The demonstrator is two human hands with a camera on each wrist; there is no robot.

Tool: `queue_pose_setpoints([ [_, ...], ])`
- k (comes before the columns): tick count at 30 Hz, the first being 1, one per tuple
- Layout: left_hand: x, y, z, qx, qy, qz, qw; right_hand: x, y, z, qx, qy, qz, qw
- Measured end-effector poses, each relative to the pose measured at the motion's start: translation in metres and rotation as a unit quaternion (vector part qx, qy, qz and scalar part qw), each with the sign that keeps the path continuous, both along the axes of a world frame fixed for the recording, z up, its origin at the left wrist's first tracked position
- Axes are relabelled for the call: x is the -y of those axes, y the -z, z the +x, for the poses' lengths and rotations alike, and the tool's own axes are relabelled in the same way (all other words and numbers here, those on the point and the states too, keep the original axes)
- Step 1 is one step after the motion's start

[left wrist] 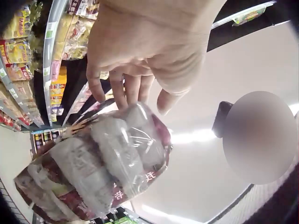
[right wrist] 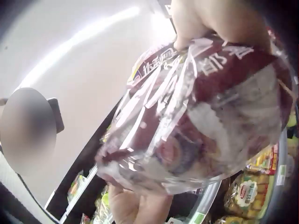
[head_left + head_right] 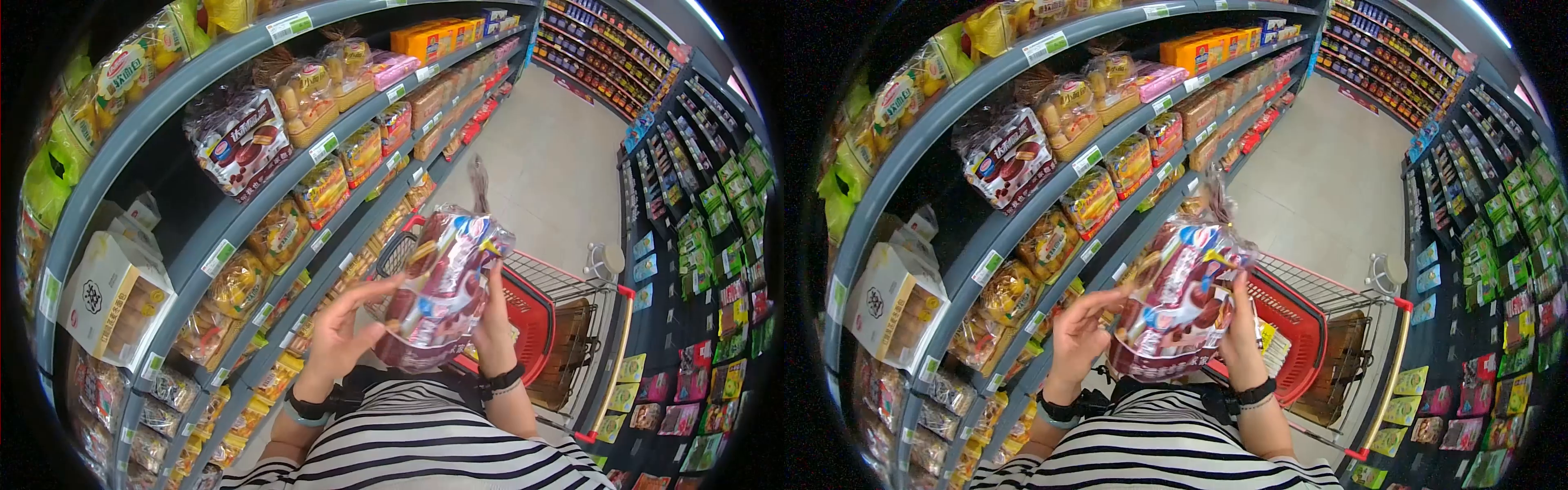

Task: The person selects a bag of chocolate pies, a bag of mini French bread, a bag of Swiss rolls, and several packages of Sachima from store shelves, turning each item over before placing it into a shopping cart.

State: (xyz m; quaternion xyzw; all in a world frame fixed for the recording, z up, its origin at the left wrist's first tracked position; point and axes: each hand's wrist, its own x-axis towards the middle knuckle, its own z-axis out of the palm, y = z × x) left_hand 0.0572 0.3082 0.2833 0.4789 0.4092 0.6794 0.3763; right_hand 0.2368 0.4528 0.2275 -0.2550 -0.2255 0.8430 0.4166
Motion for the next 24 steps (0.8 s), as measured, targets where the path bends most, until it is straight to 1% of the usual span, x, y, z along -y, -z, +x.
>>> queue_pose_setpoints([
  [2, -0.006, -0.011, 0.011, -0.068, 0.038, 0.048, 0.996, 0.005, -0.009, -0.01, -0.015, -0.038, -0.005, 0.999],
  [3, -0.009, -0.015, 0.017, -0.073, 0.045, 0.054, 0.995, 0.003, 0.005, -0.009, 0.002, -0.07, 0.0, 0.998],
  [4, -0.01, -0.016, 0.018, -0.072, 0.05, 0.055, 0.995, 0.027, -0.032, -0.008, 0.123, -0.034, 0.005, 0.992],
  [6, -0.013, -0.017, 0.021, -0.142, 0.086, 0.043, 0.985, 0.033, -0.001, 0.006, 0.076, -0.099, 0.093, 0.988],
  [7, -0.014, -0.017, 0.023, -0.164, 0.09, 0.049, 0.981, 0.035, 0.01, 0.014, -0.03, -0.122, 0.018, 0.992],
  [8, -0.016, -0.016, 0.025, -0.163, 0.094, 0.05, 0.981, 0.035, 0.018, 0.019, 0.056, -0.14, 0.11, 0.982],
  [10, -0.018, -0.014, 0.029, -0.154, 0.109, 0.062, 0.98, 0.035, 0.014, 0.021, -0.068, -0.128, 0.041, 0.989],
  [11, -0.02, -0.014, 0.032, -0.152, 0.097, 0.058, 0.982, 0.033, 0.009, 0.017, -0.192, -0.132, 0.055, 0.971],
  [12, -0.022, -0.017, 0.033, -0.151, 0.102, 0.057, 0.982, 0.034, 0.012, 0.02, -0.192, -0.128, 0.055, 0.971],
  [14, -0.026, -0.023, 0.035, -0.292, 0.051, 0.042, 0.954, 0.04, 0.019, 0.019, -0.21, -0.128, 0.04, 0.969],
  [15, -0.027, -0.019, 0.036, -0.303, 0.053, 0.019, 0.951, 0.039, 0.02, 0.015, -0.219, -0.129, 0.033, 0.967],
  [16, -0.028, -0.019, 0.037, -0.304, 0.056, 0.02, 0.951, 0.037, 0.02, 0.008, -0.228, -0.13, 0.027, 0.965],
  [18, -0.03, -0.018, 0.041, -0.39, 0.042, -0.006, 0.92, 0.035, 0.023, 0.001, -0.245, -0.133, 0.014, 0.96],
  [22, -0.032, -0.01, 0.043, -0.396, 0.051, -0.008, 0.917, 0.03, 0.028, 0.0, -0.277, -0.141, -0.011, 0.95],
  [24, -0.033, -0.007, 0.044, -0.38, 0.036, -0.011, 0.924, 0.027, 0.031, -0.005, -0.293, -0.148, -0.025, 0.944],
])
